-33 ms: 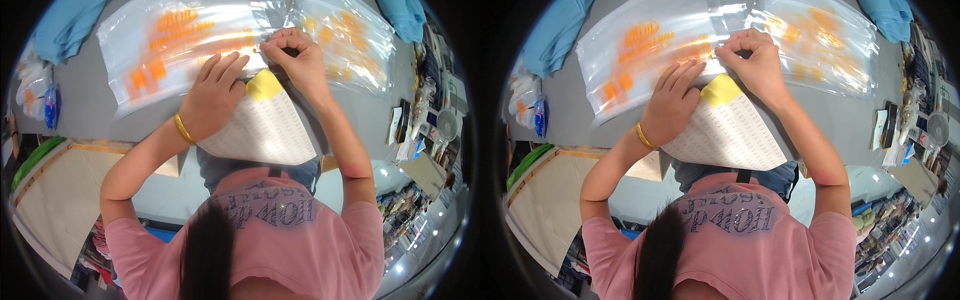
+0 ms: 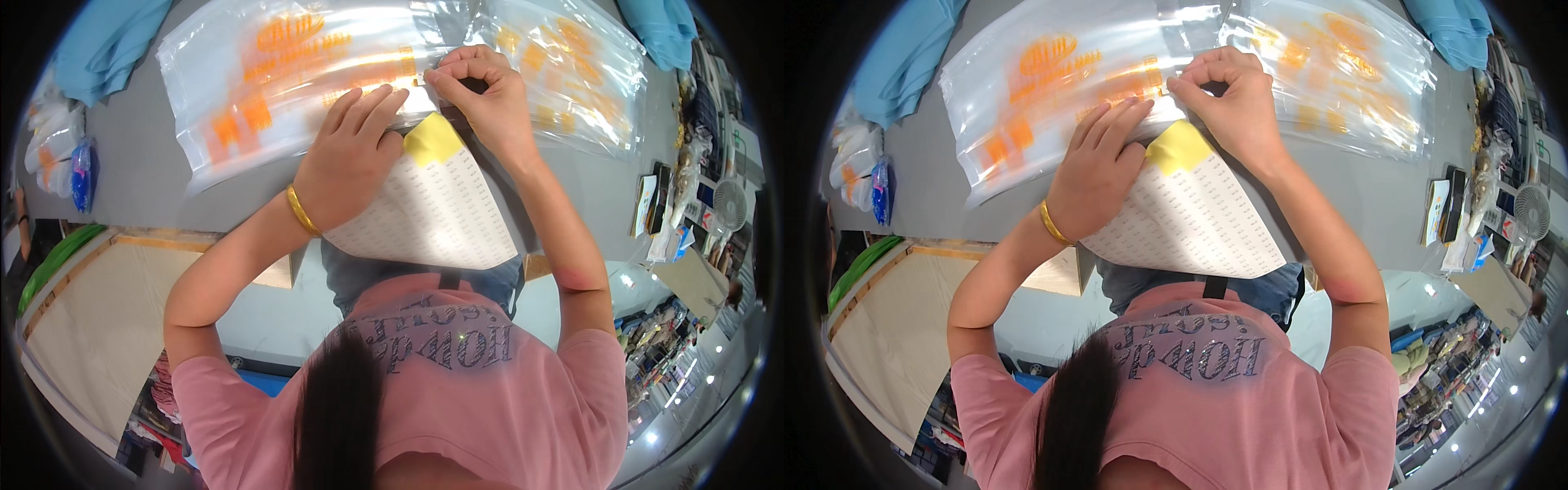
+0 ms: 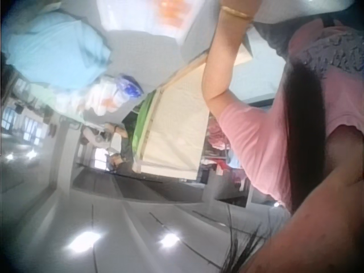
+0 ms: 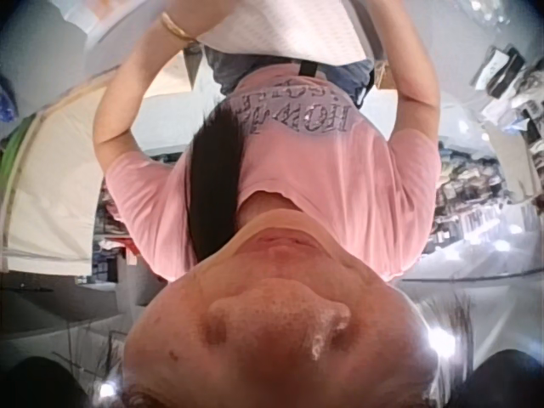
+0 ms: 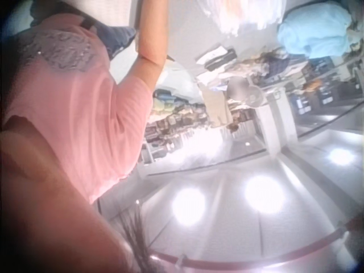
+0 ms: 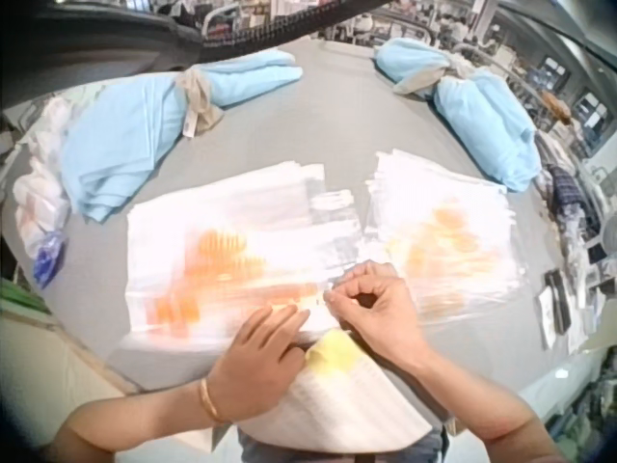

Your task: The person repeatedly peels small adhesive labels from a sheet and places them onto clear plastic bags containing orange items on a table. The person handles the label sheet and bags by hand throughout the clip.

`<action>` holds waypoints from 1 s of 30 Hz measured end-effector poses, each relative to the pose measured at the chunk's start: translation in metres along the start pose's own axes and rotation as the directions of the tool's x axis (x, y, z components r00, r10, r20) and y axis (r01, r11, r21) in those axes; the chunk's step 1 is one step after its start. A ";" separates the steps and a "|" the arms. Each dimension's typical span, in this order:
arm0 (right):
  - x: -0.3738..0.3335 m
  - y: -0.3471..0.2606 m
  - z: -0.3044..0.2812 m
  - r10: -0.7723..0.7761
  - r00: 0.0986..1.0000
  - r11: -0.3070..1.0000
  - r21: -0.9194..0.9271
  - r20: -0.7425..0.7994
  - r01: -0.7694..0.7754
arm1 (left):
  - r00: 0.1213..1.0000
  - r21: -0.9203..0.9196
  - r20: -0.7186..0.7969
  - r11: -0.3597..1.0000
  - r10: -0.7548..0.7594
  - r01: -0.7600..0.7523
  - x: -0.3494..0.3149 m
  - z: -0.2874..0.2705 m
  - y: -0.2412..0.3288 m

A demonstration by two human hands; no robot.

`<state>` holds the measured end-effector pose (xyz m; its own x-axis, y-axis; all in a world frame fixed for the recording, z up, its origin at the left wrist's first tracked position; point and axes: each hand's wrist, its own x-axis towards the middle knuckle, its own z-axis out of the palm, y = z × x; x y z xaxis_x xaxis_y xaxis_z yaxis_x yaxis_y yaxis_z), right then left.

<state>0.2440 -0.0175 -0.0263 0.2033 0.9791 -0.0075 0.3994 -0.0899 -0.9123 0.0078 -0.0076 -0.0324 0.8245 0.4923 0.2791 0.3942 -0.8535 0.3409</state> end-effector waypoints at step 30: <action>0.041 -0.051 0.015 -0.752 0.632 0.558 -0.689 -0.185 0.463 | 0.832 -0.666 0.502 0.509 -0.235 0.545 0.000 -0.059 0.027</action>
<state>0.2180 0.0300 0.0139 -0.0062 0.6528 0.7575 0.9327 0.2770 -0.2310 -0.0050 -0.0206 0.0297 0.7974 0.5245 -0.2983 0.3796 -0.0518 0.9237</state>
